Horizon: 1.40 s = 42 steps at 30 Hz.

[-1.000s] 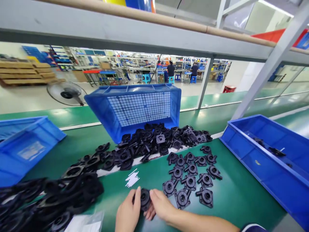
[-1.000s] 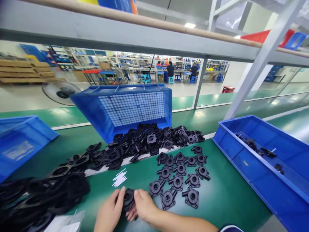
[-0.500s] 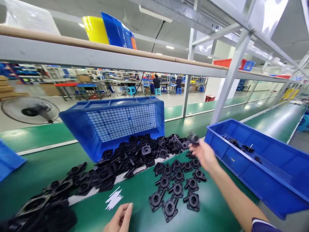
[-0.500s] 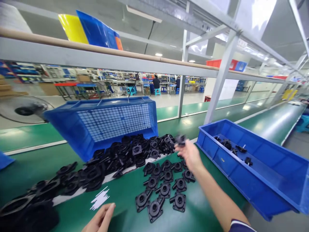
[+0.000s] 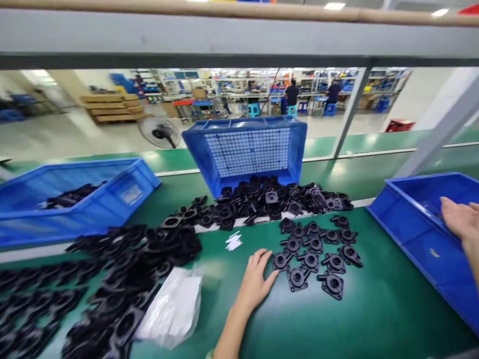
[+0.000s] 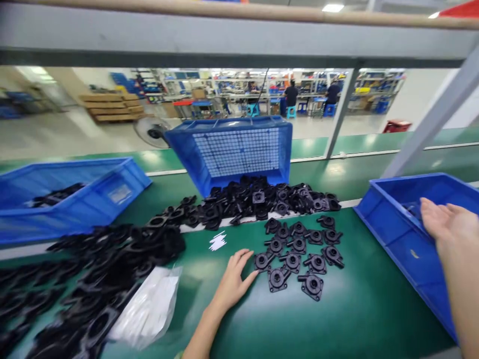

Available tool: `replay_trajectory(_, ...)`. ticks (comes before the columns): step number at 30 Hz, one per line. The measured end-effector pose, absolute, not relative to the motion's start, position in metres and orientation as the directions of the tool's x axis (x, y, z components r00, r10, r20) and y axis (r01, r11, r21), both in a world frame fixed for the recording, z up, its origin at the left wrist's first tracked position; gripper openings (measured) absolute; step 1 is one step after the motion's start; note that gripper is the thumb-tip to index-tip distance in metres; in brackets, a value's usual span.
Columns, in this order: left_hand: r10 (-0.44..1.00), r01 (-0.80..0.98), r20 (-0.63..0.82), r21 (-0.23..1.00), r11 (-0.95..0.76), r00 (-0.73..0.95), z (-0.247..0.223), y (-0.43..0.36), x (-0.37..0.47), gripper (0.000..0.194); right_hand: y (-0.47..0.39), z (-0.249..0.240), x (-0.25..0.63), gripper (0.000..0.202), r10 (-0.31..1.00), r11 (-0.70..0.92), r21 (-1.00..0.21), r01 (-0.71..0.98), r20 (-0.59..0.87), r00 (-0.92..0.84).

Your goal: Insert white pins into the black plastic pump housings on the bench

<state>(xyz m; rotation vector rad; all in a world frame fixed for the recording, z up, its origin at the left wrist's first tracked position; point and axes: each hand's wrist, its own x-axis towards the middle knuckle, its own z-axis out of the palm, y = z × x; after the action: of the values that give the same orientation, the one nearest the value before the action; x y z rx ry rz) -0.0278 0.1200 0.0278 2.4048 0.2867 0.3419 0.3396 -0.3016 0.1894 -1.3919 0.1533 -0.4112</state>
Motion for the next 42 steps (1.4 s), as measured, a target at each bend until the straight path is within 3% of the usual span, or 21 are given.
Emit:
replay_trajectory(3, 0.256, 0.109, 0.141, 0.642, -0.759, 0.956, 0.027, 0.116, -0.022, 0.052, -0.255, 0.186, 0.308, 0.025, -0.274, 0.222, -0.971, 0.083, 0.02, 0.961)
replay_trajectory(5, 0.224, 0.086, 0.144, 0.629, -0.773, 0.964, 0.026, 0.112, -0.018, 0.051, -0.207, 0.184, 0.274, 0.015, -0.08, 0.062, -0.985, 0.162, 0.156, 0.984)
replay_trajectory(7, 0.201, 0.063, 0.153, 0.626, -0.777, 0.967, 0.026, 0.109, -0.016, 0.044, -0.154, 0.177, 0.238, 0.016, 0.176, -0.218, -0.91, 0.351, 0.317, 0.932)
replay_trajectory(8, 0.197, 0.053, 0.161, 0.632, -0.773, 0.967, 0.025, 0.108, -0.015, 0.038, -0.127, 0.171, 0.222, 0.02, 0.34, -0.313, -0.831, 0.459, 0.354, 0.871)
replay_trajectory(10, 0.193, 0.028, 0.18, 0.659, -0.752, 0.965, 0.026, 0.108, -0.016, 0.027, -0.075, 0.156, 0.196, 0.021, 0.612, -0.314, -0.695, 0.647, 0.372, 0.698)
replay_trajectory(12, 0.192, 0.006, 0.193, 0.69, -0.723, 0.962, 0.028, 0.109, -0.018, 0.02, -0.025, 0.137, 0.176, 0.021, 0.809, -0.214, -0.56, 0.8, 0.358, 0.466)
replay_trajectory(14, 0.194, 0.002, 0.188, 0.712, -0.702, 0.963, 0.031, 0.111, -0.021, 0.017, 0.023, 0.118, 0.16, 0.022, 0.922, -0.081, -0.402, 0.912, 0.317, 0.222)
replay_trajectory(17, 0.196, 0.017, 0.166, 0.718, -0.695, 0.967, 0.034, 0.114, -0.024, 0.016, 0.088, 0.093, 0.145, 0.022, 0.972, 0.029, -0.281, 0.959, 0.233, 0.039)
replay_trajectory(21, 0.191, 0.031, 0.143, 0.718, -0.695, 0.971, 0.034, 0.116, -0.025, 0.017, 0.153, 0.072, 0.133, 0.023, 0.992, 0.085, -0.112, 0.99, 0.105, -0.074)
replay_trajectory(25, 0.192, 0.025, 0.141, 0.741, -0.671, 0.971, 0.031, 0.119, -0.025, 0.018, 0.19, 0.06, 0.129, 0.019, 0.993, 0.115, 0.007, 0.993, -0.024, -0.115)
replay_trajectory(30, 0.223, 0.04, 0.131, 0.775, -0.63, 0.966, 0.035, 0.122, -0.026, 0.016, 0.208, 0.05, 0.129, 0.021, 0.99, 0.104, 0.07, 0.992, -0.103, -0.096)
replay_trajectory(36, 0.263, 0.068, 0.102, 0.82, -0.568, 0.959, 0.041, 0.128, -0.029, 0.014, 0.206, 0.053, 0.125, 0.022, 0.995, 0.081, 0.015, 0.997, -0.06, -0.08)
replay_trajectory(42, 0.428, 0.11, 0.055, 0.93, -0.35, 0.902, 0.035, 0.143, -0.032, 0.019, 0.148, 0.107, 0.134, 0.02, 0.972, 0.049, -0.252, 0.967, 0.236, 0.012)
